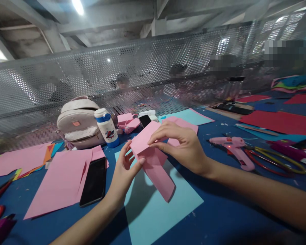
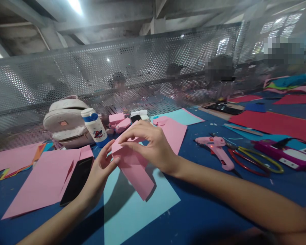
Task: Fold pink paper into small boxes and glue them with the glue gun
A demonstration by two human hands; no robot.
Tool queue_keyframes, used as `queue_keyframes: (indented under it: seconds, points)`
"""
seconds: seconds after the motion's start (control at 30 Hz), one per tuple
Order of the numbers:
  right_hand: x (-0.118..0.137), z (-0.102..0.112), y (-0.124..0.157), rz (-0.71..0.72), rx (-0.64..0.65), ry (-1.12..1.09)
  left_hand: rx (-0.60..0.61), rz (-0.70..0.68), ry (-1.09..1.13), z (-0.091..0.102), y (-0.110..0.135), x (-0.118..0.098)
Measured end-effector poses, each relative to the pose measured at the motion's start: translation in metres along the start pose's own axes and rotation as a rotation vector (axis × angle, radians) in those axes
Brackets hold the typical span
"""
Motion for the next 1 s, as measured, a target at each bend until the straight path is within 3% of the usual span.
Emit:
queue_keyframes:
  seconds: [0.6, 1.0]
  points:
    - [-0.012, -0.003, 0.001, -0.004, -0.011, 0.015, -0.029, 0.026, 0.044, 0.005, -0.005, 0.005]
    - [-0.027, -0.009, 0.009, -0.139, 0.012, -0.126, -0.127, 0.117, 0.197, 0.033, -0.03, 0.03]
Point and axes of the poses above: each hand's wrist, its own y-axis away from the middle knuckle, its own z-axis out of the back of the hand, x = y × z, the point moved 9 cm from there along -y, towards the middle knuckle
